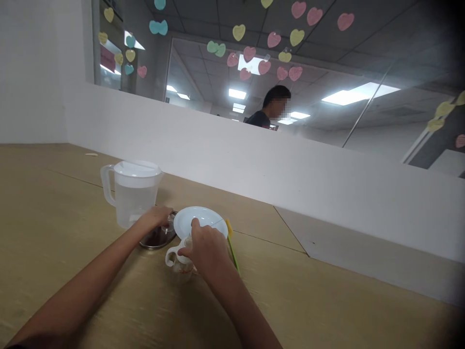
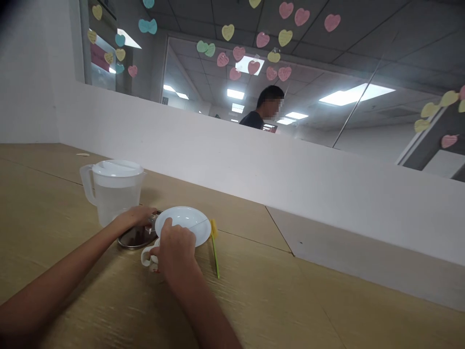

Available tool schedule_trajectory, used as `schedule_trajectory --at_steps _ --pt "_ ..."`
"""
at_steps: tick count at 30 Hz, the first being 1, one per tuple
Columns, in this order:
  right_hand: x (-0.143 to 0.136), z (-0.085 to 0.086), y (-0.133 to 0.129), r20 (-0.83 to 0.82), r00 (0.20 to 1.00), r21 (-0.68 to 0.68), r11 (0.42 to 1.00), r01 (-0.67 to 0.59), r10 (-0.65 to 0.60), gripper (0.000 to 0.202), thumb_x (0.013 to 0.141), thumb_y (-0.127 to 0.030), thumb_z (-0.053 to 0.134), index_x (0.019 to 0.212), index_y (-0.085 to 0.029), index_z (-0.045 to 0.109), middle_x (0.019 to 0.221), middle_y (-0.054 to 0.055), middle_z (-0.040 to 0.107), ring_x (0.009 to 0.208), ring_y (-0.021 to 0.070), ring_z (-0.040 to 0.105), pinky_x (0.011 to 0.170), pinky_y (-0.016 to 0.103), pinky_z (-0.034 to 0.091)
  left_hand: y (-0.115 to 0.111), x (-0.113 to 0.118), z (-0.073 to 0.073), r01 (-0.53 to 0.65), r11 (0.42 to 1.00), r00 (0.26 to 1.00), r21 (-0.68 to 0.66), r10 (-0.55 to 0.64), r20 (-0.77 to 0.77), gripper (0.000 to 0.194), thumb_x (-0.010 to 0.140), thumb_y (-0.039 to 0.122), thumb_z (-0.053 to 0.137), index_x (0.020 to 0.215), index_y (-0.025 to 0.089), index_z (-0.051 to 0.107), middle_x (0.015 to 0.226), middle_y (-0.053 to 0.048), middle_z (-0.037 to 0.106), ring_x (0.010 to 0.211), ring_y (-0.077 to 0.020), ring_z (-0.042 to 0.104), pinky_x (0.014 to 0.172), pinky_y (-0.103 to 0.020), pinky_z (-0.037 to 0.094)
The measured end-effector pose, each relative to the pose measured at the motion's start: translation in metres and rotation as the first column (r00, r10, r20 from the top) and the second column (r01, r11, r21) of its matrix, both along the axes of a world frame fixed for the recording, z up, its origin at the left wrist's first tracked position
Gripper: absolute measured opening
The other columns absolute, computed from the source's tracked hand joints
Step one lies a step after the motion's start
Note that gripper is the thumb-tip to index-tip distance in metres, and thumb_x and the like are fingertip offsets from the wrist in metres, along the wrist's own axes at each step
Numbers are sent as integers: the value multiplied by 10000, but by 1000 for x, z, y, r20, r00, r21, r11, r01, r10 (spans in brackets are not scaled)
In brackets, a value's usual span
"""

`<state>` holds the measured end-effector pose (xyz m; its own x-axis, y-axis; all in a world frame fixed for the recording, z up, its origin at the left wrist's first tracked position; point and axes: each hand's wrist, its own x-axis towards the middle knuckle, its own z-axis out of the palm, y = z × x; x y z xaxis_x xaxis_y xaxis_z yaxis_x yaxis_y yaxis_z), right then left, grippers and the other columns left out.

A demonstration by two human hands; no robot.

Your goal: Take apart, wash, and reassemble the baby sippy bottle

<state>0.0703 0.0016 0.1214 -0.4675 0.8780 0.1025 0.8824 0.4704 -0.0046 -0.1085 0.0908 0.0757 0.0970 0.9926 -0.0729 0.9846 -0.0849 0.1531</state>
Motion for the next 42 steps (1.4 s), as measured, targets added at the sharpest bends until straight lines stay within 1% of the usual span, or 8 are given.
schedule_trajectory --at_steps 3,6,9,12,21,33,38,42 --pt "7 6 3 -26 999 23 999 24 -23 505 700 -400 697 1082 -129 509 860 143 662 822 284 625 612 314 421 -14 -7 21 -154 985 984 78 160 -74 331 627 148 612 941 49 635 999 -268 628 921 -357 597 707 -358 434" --pt "18 14 7 -152 988 35 999 19 -13 511 707 -372 685 1118 -128 503 941 147 652 883 289 608 668 341 429 -45 -8 53 -172 967 979 187 189 -74 413 748 256 529 1126 91 558 1099 -228 595 1004 -342 558 764 -373 410" --pt "30 21 7 -370 926 -32 995 -94 75 641 664 -344 716 1213 -161 441 1086 124 610 990 251 570 761 330 422 -82 4 79 46 974 988 222 -78 136 509 771 383 526 1255 240 455 1061 -68 627 934 -219 586 759 -271 404" --pt "36 23 6 -523 841 -126 963 -238 139 765 632 -315 737 1291 -218 361 1113 80 594 991 202 562 771 291 418 -104 22 87 296 945 915 143 -323 241 459 759 417 539 1193 274 503 966 -7 637 838 -165 589 683 -216 396" --pt "24 5 16 -413 887 -181 937 -299 204 482 649 -174 671 1096 -199 492 933 47 634 807 178 585 597 236 371 -78 35 57 332 942 930 40 -334 153 272 607 319 646 853 211 604 761 8 634 664 -155 568 540 -229 362" --pt "26 1 31 -404 877 -247 892 -379 261 511 574 -200 719 1032 -153 497 997 60 599 834 175 552 638 254 403 -67 35 53 377 926 912 3 -372 174 355 537 396 693 818 182 659 735 0 658 614 -145 567 495 -214 365" --pt "28 6 25 -263 941 -269 921 -282 212 343 605 -204 661 917 -134 539 939 67 592 761 163 541 584 239 380 -48 34 35 484 842 870 -238 -434 232 363 492 364 733 795 172 672 740 6 674 628 -152 579 522 -210 396" --pt "33 8 29 -239 946 -262 923 -281 220 389 617 -286 695 947 -131 559 935 64 604 771 162 549 604 241 380 -33 37 18 525 812 841 -254 -449 303 417 452 337 766 822 170 673 759 15 682 648 -141 578 567 -198 414"
